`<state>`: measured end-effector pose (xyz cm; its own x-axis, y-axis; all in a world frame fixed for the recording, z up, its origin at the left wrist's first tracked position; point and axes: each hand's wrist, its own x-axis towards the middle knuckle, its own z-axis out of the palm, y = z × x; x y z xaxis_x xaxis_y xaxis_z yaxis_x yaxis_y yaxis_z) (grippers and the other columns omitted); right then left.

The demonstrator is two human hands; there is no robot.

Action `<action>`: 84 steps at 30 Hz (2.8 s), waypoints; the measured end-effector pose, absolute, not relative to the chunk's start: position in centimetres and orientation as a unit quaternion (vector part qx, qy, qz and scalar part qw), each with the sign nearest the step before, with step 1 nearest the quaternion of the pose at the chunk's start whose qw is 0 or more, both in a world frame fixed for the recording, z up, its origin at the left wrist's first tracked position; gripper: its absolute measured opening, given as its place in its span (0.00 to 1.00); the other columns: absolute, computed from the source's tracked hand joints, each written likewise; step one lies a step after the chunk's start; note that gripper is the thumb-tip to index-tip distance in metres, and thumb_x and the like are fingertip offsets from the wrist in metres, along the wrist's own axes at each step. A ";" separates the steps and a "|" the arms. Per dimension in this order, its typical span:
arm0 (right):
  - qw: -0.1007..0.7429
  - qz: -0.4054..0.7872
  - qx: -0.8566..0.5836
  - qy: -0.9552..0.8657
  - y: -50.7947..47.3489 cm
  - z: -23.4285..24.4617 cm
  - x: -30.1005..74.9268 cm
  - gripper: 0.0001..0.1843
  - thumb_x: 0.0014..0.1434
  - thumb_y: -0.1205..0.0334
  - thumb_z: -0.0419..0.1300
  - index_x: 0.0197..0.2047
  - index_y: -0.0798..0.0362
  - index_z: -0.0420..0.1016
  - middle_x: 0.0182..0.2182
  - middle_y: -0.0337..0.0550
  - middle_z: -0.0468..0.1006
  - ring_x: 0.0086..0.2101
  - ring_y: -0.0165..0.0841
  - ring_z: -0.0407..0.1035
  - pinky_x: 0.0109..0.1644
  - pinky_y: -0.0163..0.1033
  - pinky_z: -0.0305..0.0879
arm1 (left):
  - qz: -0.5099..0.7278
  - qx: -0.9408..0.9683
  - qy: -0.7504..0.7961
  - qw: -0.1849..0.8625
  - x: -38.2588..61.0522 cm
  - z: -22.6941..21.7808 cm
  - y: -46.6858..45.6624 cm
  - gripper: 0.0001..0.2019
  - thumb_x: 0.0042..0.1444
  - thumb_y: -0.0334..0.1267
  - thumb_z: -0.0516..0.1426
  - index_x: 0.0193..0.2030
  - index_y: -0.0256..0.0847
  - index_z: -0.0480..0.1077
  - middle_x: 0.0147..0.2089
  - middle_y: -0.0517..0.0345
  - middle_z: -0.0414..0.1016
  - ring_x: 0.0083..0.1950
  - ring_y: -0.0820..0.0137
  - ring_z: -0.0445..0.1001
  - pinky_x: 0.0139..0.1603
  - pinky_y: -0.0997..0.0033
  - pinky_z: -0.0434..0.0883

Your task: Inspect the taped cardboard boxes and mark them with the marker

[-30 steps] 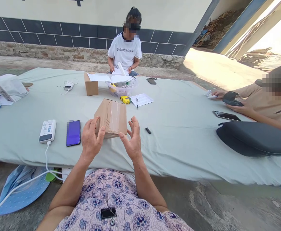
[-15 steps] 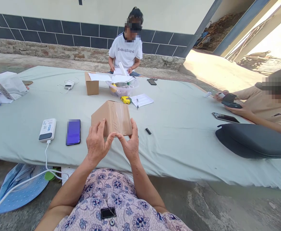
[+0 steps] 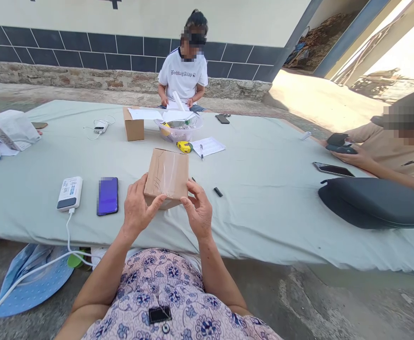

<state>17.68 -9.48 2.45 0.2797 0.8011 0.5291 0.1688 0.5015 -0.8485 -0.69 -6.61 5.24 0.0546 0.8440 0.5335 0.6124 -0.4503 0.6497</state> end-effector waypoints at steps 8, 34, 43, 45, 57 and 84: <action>0.651 0.191 -0.430 -0.596 -9.8 3.0 17.9 0.18 0.63 0.53 0.64 0.54 0.48 0.76 0.59 0.52 0.73 0.59 0.39 0.70 0.45 0.36 0.79 | 0.458 0.699 0.501 0.226 -1.6 6.2 -6.2 0.32 0.61 0.57 0.54 0.67 0.42 0.65 0.62 0.45 0.74 0.61 0.53 0.71 0.59 0.52 0.71; 0.718 0.191 -0.453 -0.493 -8.9 4.0 20.9 0.19 0.64 0.43 0.59 0.44 0.50 0.78 0.43 0.45 0.81 0.48 0.36 0.75 0.54 0.44 0.73 | 0.407 0.772 0.362 0.328 -4.3 5.6 -5.2 0.31 0.59 0.50 0.58 0.67 0.43 0.65 0.65 0.47 0.70 0.64 0.55 0.70 0.64 0.54 0.69; 0.704 0.242 -0.463 -0.482 -8.1 3.7 20.1 0.25 0.62 0.41 0.60 0.54 0.49 0.73 0.52 0.47 0.78 0.53 0.37 0.73 0.59 0.45 0.72 | 0.410 0.768 0.384 0.309 -4.0 5.7 -5.3 0.32 0.60 0.51 0.57 0.68 0.41 0.63 0.65 0.45 0.70 0.63 0.57 0.70 0.65 0.56 0.69; 0.676 0.249 -0.465 -0.514 -8.1 3.3 19.9 0.33 0.61 0.40 0.62 0.63 0.46 0.66 0.62 0.50 0.71 0.61 0.39 0.68 0.65 0.48 0.68 | 0.412 0.762 0.398 0.301 -3.9 5.7 -5.3 0.32 0.60 0.52 0.56 0.69 0.41 0.62 0.65 0.45 0.70 0.63 0.57 0.70 0.65 0.56 0.68; 0.537 0.210 -0.501 -0.645 -9.1 2.3 17.6 0.47 0.59 0.39 0.64 0.74 0.41 0.50 0.73 0.49 0.54 0.71 0.45 0.54 0.73 0.57 0.58 | 0.426 0.704 0.530 0.207 -2.6 5.4 -5.2 0.44 0.59 0.69 0.49 0.72 0.39 0.57 0.57 0.42 0.76 0.43 0.60 0.76 0.46 0.60 0.72; 0.558 0.138 -0.547 -0.608 -8.6 1.7 19.1 0.23 0.66 0.43 0.58 0.60 0.40 0.76 0.62 0.42 0.74 0.62 0.40 0.67 0.70 0.54 0.63 | 0.432 0.655 0.551 0.283 -1.8 4.6 -5.2 0.33 0.63 0.65 0.48 0.66 0.46 0.65 0.40 0.54 0.79 0.33 0.65 0.75 0.33 0.65 0.74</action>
